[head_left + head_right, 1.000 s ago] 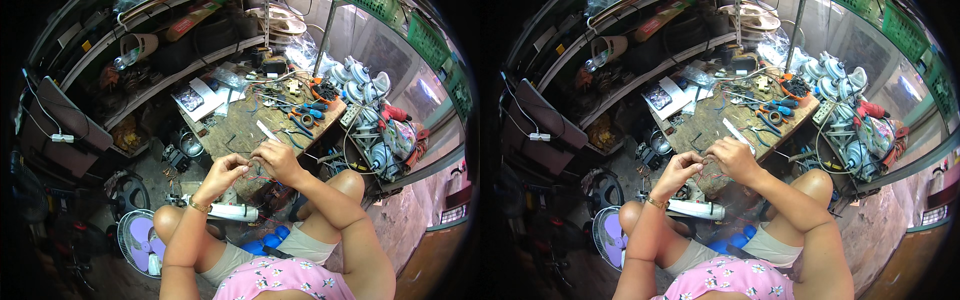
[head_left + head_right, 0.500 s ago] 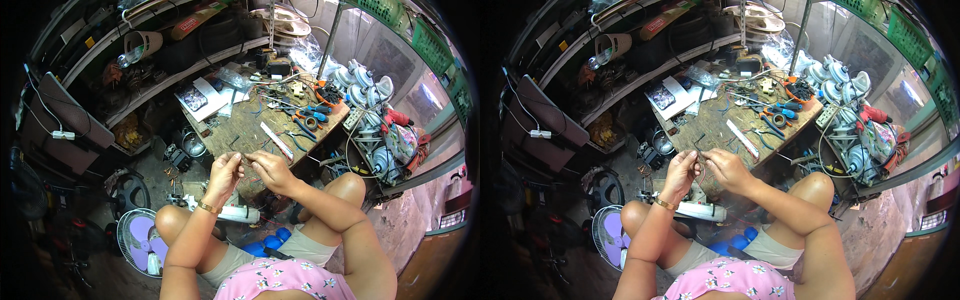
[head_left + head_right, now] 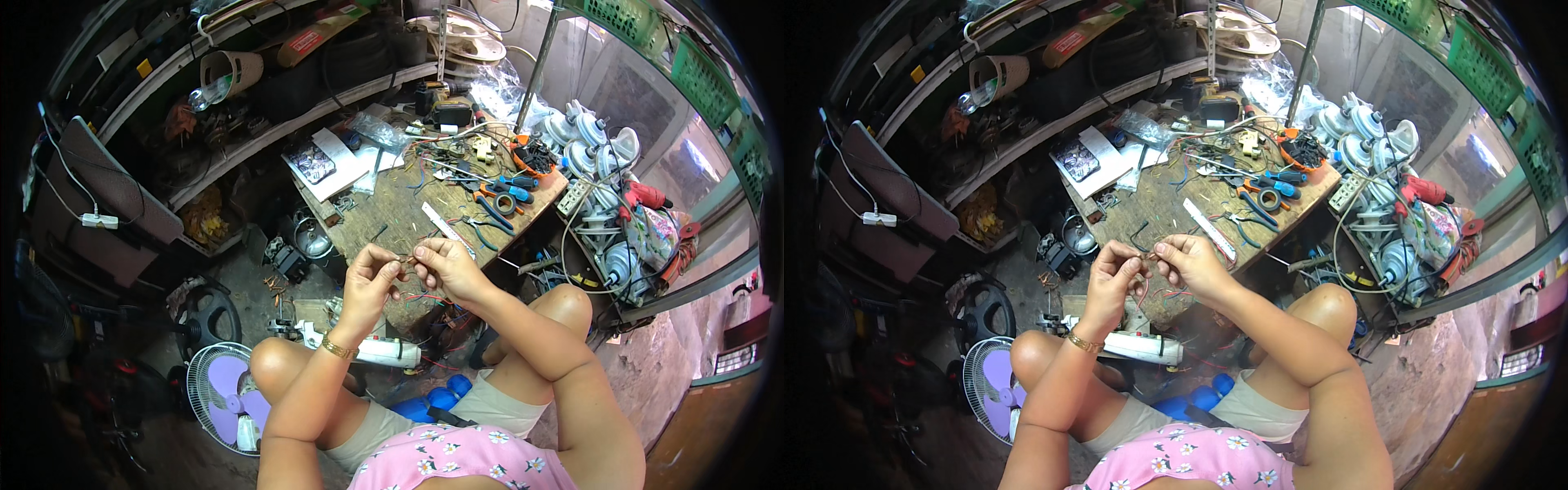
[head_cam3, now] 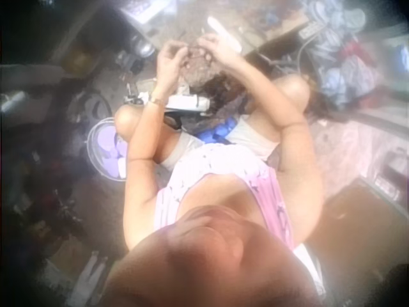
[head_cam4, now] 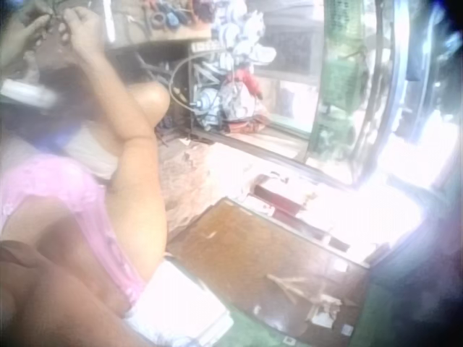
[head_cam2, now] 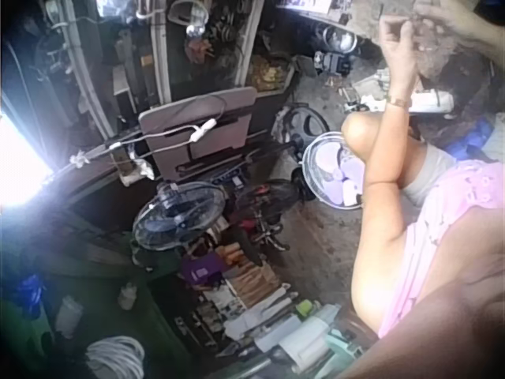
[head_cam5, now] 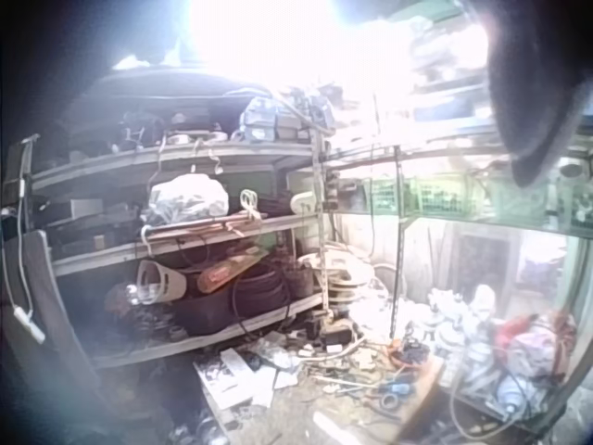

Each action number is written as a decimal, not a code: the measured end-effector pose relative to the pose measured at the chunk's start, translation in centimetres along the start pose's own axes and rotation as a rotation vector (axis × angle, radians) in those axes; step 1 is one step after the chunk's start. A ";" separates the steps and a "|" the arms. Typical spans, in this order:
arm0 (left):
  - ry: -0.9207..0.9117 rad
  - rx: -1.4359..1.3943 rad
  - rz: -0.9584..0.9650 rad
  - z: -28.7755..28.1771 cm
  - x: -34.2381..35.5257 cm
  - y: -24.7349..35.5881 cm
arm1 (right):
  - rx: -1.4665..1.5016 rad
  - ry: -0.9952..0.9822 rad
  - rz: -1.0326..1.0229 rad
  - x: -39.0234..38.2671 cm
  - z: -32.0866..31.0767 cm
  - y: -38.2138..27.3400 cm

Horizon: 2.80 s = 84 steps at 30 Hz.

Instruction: The person strips insulation from several electrical wires using pliers and twists the exposed copper strands together to connect them.

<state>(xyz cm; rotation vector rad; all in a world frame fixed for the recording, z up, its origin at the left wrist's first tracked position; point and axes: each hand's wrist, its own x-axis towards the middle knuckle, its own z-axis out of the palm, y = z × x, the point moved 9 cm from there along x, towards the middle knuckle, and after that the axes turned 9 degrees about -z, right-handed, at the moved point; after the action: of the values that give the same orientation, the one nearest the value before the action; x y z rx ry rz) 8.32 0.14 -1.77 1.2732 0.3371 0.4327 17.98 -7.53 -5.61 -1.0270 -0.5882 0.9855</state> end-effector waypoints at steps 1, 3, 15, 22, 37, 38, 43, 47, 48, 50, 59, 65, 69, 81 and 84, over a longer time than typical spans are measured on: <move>-0.040 0.386 0.287 0.7 -0.4 2.8 | 0.178 -0.072 0.128 -0.3 0.6 1.0; -0.119 0.740 0.492 1.9 -1.2 4.4 | 0.026 -0.115 0.092 -0.6 0.9 -0.1; -0.278 0.376 -0.271 1.0 -0.9 -2.4 | -1.133 -0.251 -0.947 -4.4 4.9 -7.4; -0.317 1.590 1.247 5.7 -6.7 4.9 | 0.606 -0.391 0.699 -7.1 4.3 7.6; -0.465 0.251 -0.589 1.0 -5.0 -2.1 | -1.082 -0.403 -1.087 -7.7 6.9 -7.1; -0.425 0.309 -0.477 1.1 -4.5 -1.4 | -0.989 -0.325 -0.998 -6.9 5.9 -6.0; -0.493 1.714 1.065 6.4 -7.3 5.7 | 0.441 -0.415 0.661 -7.5 4.4 6.9; -0.517 1.751 1.160 4.9 -8.2 5.6 | 0.672 -0.443 0.752 -8.7 6.8 6.8; -0.490 1.635 0.847 4.2 -6.7 5.4 | 0.261 -0.458 0.393 -6.6 5.3 5.7; -0.410 1.350 0.247 2.0 -4.6 3.7 | -0.553 -0.424 -0.329 -5.0 4.5 0.5; -0.577 0.277 -0.703 -0.7 -5.4 -4.1 | -1.182 -0.488 -1.005 -7.0 7.8 -4.9; -0.374 1.453 0.530 2.2 -4.9 3.9 | -0.350 -0.270 0.191 -4.5 3.5 4.8; -0.319 1.668 1.100 3.0 -7.2 5.8 | 0.573 -0.350 0.638 -7.1 6.9 8.1; -0.115 1.464 1.479 -0.8 -8.7 12.4 | 1.254 -0.550 0.581 -7.0 17.5 2.9; 0.086 1.708 1.196 -5.3 -5.4 9.7 | 0.861 -0.507 0.618 -5.0 13.4 7.3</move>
<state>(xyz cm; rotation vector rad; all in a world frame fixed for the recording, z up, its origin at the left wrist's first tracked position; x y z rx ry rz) -0.09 4.19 6.25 3.1250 -0.1519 1.3487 2.17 -4.94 -6.37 -0.1532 -0.1788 1.8579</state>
